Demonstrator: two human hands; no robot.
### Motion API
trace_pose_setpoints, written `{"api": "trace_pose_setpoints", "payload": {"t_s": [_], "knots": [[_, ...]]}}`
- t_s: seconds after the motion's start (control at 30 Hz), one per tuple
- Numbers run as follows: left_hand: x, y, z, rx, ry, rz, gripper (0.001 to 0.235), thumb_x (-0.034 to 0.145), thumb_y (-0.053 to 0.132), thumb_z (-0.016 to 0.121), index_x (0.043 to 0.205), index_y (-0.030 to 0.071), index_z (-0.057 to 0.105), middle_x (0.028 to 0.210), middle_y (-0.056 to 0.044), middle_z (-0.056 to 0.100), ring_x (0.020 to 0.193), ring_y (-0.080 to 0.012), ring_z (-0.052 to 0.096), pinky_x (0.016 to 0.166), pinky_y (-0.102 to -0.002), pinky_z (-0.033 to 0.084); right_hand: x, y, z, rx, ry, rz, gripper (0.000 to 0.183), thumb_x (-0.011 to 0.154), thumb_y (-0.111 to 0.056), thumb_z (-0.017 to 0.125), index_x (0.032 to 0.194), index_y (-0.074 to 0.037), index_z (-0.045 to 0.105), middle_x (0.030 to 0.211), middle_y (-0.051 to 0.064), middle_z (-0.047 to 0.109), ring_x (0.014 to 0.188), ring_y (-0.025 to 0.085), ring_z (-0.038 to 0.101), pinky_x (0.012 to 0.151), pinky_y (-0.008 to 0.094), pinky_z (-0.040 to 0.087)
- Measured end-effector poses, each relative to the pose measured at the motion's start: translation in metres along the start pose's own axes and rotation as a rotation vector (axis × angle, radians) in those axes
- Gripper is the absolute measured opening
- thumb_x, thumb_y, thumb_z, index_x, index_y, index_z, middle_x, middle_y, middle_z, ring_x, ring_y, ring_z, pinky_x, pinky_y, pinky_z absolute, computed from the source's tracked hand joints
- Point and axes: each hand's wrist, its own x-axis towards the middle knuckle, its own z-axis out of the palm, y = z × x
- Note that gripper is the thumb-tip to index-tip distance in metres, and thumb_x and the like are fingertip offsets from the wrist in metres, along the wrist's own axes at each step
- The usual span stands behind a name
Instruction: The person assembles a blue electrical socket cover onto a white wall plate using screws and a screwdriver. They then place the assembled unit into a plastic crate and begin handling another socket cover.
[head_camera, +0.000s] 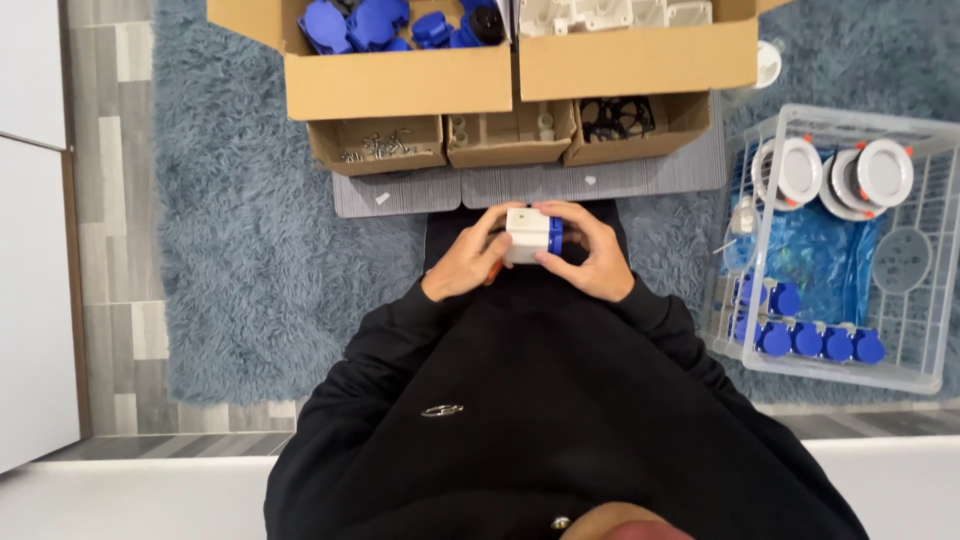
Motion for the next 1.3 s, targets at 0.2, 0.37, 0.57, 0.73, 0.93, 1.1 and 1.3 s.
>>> {"api": "trace_pose_setpoints", "payload": {"t_s": [0.2,0.37,0.57,0.73,0.93,1.1,1.3], "knots": [[0.002,-0.019,0.003,-0.217,0.07,0.038,0.048,0.115,0.025,0.06,0.157,0.003,0.051,0.121,-0.026,0.071,0.089,-0.0248,0.077,0.067,-0.035,0.068,0.004,-0.01,0.001,-0.023,-0.047,-0.134,0.06,0.086,-0.001,0.092,0.141,0.0,0.068,0.148,0.021,0.065,0.129,0.033,0.069,0.099,0.041,0.062],[0.004,-0.025,0.001,-0.137,0.07,0.108,0.07,0.1,0.015,0.085,0.16,0.001,0.05,0.141,-0.02,0.058,0.114,-0.0246,0.07,0.098,-0.042,0.066,0.0,0.004,-0.006,0.097,-0.137,0.028,0.091,0.093,-0.03,0.089,0.165,-0.003,0.042,0.17,0.023,0.038,0.15,0.037,0.049,0.115,0.054,0.051],[0.0,-0.017,0.004,-0.093,0.055,0.133,0.08,0.091,0.011,0.093,0.159,0.002,0.052,0.149,-0.018,0.056,0.127,-0.0282,0.066,0.106,-0.043,0.061,-0.006,0.031,-0.008,0.113,-0.095,0.158,0.054,0.109,-0.013,0.066,0.157,0.004,0.047,0.132,0.033,0.061,0.076,0.029,0.076,0.058,0.036,0.068],[0.002,-0.022,0.002,-0.136,0.056,0.104,0.08,0.099,0.014,0.085,0.166,0.004,0.042,0.155,-0.021,0.052,0.13,-0.0306,0.065,0.106,-0.045,0.061,-0.002,0.01,-0.006,0.101,-0.078,0.096,0.065,0.095,-0.004,0.083,0.152,0.005,0.053,0.144,0.025,0.06,0.103,0.03,0.073,0.08,0.041,0.068],[0.002,-0.024,0.0,-0.104,0.026,0.002,0.055,0.117,0.032,0.058,0.163,0.006,0.046,0.142,-0.028,0.062,0.121,-0.0361,0.071,0.094,-0.051,0.064,0.002,-0.015,-0.006,-0.052,-0.103,-0.083,0.065,0.087,-0.006,0.094,0.144,0.001,0.064,0.151,0.02,0.06,0.12,0.032,0.072,0.095,0.041,0.063],[0.002,-0.021,0.005,-0.141,0.046,-0.005,0.056,0.112,0.027,0.069,0.161,0.007,0.049,0.139,-0.024,0.066,0.118,-0.0301,0.072,0.094,-0.046,0.065,0.004,-0.021,-0.006,-0.113,-0.101,-0.221,0.054,0.087,-0.001,0.091,0.137,0.002,0.071,0.148,0.027,0.063,0.131,0.042,0.069,0.109,0.052,0.056],[0.006,0.007,0.01,0.003,0.174,0.276,0.062,0.087,0.017,0.098,0.141,0.006,0.07,0.142,-0.012,0.066,0.129,-0.0257,0.069,0.103,-0.037,0.061,-0.005,0.002,-0.012,0.086,-0.121,-0.023,0.088,0.087,-0.018,0.095,0.159,0.0,0.047,0.17,0.024,0.037,0.152,0.039,0.049,0.122,0.054,0.045]]}}
